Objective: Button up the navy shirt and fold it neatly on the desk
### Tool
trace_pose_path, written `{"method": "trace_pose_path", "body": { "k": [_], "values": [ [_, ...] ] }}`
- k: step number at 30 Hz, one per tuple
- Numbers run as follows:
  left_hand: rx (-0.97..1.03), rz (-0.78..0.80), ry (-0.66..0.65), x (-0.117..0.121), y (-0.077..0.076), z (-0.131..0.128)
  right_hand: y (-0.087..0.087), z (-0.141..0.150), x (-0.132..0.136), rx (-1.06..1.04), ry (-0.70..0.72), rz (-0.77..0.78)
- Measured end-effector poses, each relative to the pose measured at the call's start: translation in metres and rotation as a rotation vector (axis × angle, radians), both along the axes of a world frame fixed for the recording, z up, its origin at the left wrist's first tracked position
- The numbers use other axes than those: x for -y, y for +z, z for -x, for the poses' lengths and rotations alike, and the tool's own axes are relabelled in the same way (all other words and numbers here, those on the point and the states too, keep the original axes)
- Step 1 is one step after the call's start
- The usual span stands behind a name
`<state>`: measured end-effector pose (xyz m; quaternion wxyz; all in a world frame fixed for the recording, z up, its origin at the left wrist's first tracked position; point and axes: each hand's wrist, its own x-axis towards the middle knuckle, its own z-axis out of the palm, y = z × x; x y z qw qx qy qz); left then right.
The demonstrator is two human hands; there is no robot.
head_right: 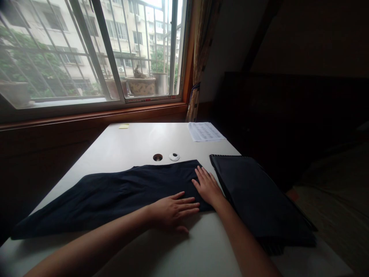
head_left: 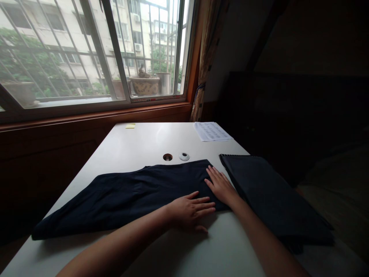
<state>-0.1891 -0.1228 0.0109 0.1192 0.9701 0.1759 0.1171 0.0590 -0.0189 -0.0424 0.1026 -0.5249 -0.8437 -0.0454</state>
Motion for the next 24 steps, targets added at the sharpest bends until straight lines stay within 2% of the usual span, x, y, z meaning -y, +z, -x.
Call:
{"method": "trace_pose_path", "body": {
  "k": [4,17,21,24],
  "values": [
    [0.006,-0.009,-0.003,-0.001,-0.001,-0.003,0.001,0.0,0.0,-0.002,-0.002,0.014],
    [0.015,0.008,0.081,0.008,-0.005,0.011,0.006,-0.005,-0.002,-0.053,0.012,0.04],
    [-0.026,-0.024,0.152,0.003,-0.009,0.034,0.005,-0.005,-0.002,-0.061,0.012,0.035],
    [-0.089,-0.055,0.283,-0.008,-0.012,0.063,0.005,-0.005,-0.002,-0.057,0.008,0.041]
  ]
}}
